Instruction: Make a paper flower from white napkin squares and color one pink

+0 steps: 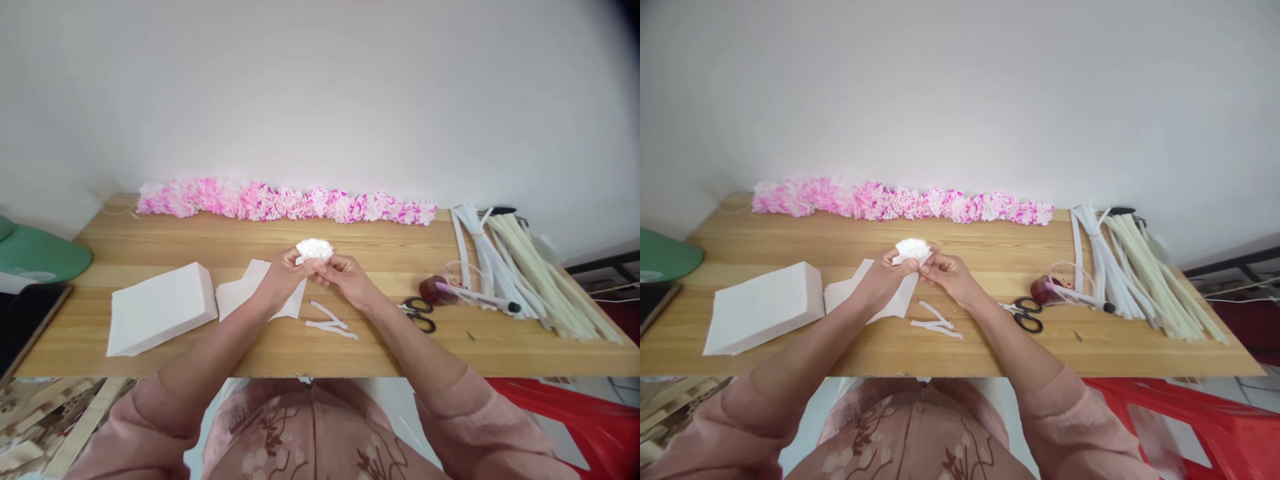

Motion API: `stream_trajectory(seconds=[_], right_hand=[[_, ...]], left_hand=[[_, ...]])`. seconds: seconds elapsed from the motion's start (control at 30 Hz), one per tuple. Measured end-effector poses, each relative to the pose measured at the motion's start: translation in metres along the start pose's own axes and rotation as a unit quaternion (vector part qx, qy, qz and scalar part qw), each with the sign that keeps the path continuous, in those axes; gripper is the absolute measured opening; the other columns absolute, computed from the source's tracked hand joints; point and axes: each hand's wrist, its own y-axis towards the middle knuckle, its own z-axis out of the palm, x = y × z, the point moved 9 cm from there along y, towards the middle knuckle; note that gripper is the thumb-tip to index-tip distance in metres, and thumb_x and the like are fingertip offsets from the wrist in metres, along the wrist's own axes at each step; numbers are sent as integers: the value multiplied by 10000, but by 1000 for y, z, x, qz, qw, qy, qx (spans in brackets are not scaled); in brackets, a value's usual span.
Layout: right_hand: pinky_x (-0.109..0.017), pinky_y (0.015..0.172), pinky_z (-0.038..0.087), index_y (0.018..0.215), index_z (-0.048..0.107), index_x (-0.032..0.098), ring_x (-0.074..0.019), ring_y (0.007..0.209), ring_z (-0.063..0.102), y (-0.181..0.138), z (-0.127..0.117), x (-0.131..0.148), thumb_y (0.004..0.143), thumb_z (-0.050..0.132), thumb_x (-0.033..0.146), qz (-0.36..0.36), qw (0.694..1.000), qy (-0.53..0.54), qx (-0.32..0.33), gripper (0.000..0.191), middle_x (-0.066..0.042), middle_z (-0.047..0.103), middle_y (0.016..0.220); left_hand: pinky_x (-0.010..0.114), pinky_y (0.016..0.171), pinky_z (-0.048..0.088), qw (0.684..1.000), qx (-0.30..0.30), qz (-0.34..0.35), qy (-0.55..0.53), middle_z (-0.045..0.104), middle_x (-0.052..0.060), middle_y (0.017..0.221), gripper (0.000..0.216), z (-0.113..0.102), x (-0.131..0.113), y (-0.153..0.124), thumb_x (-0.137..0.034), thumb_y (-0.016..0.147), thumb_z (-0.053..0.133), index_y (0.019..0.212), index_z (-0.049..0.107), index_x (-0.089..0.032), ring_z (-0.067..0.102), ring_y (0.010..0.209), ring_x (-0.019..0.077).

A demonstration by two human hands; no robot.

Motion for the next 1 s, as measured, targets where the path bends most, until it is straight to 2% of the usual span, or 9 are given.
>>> stream_trajectory(seconds=[0.1,0.2,0.4,0.53,0.63,0.73,0.87,0.93,1.0], right_hand=[[-242,599,388,674,661,179,-94,563,474,2,-5,-4,700,800,543,-15,998,52,-10,390,24,602,607],[-248,583,385,662,648,179,-95,538,470,4,-10,-7,650,832,544,-18,997,77,-23,408,30,589,581],[-238,573,395,690,682,178,-93,549,500,4,-9,-5,684,813,522,-23,998,60,-14,368,8,641,633],[-237,568,415,672,680,181,-105,565,526,2,-7,0,688,809,493,-24,999,25,-14,338,2,652,631],[-245,595,440,640,671,183,-117,594,548,-2,-12,9,687,809,451,-40,998,-30,-28,305,11,647,626],[-282,667,492,792,739,196,-150,670,606,-7,-23,24,724,773,426,-64,989,-124,-46,242,3,703,739],[-346,828,520,1069,741,238,-209,904,670,-16,-38,54,813,690,361,-146,950,-256,-108,288,-47,745,1025],[-388,937,496,1146,714,252,-248,1080,645,-19,-29,66,794,717,368,-200,934,-284,-88,371,-73,712,1187],[-428,1024,453,1194,692,253,-279,1199,597,-20,-12,69,769,751,404,-227,926,-299,-31,455,-93,668,1289]], left_hand=[[319,797,503,999,31,-23,2,725,48,900,470,2,4,1,-409,677,836,1045,694,-153,641,753,167],[326,836,492,998,46,-34,14,736,53,875,451,5,5,1,-372,687,830,1058,713,-145,655,783,179],[340,807,502,999,28,-10,30,721,40,732,326,4,-3,2,-370,643,856,858,763,-143,667,788,208],[372,856,507,998,35,12,59,730,63,778,274,5,-7,3,-399,651,847,719,757,-149,668,867,236],[380,920,489,995,42,38,78,739,77,838,262,6,-11,2,-414,678,830,682,756,-162,660,948,248],[379,953,471,994,27,59,92,744,82,896,229,3,-16,0,-399,717,805,732,769,-173,649,1004,251],[354,917,474,993,16,69,97,742,74,879,217,1,-16,0,-394,754,772,759,775,-177,648,979,240],[333,855,485,992,33,72,101,731,67,805,234,3,-13,0,-401,746,776,721,771,-168,652,885,223],[309,758,489,992,43,62,105,704,53,712,262,4,-7,1,-416,734,782,692,766,-157,630,739,189]])
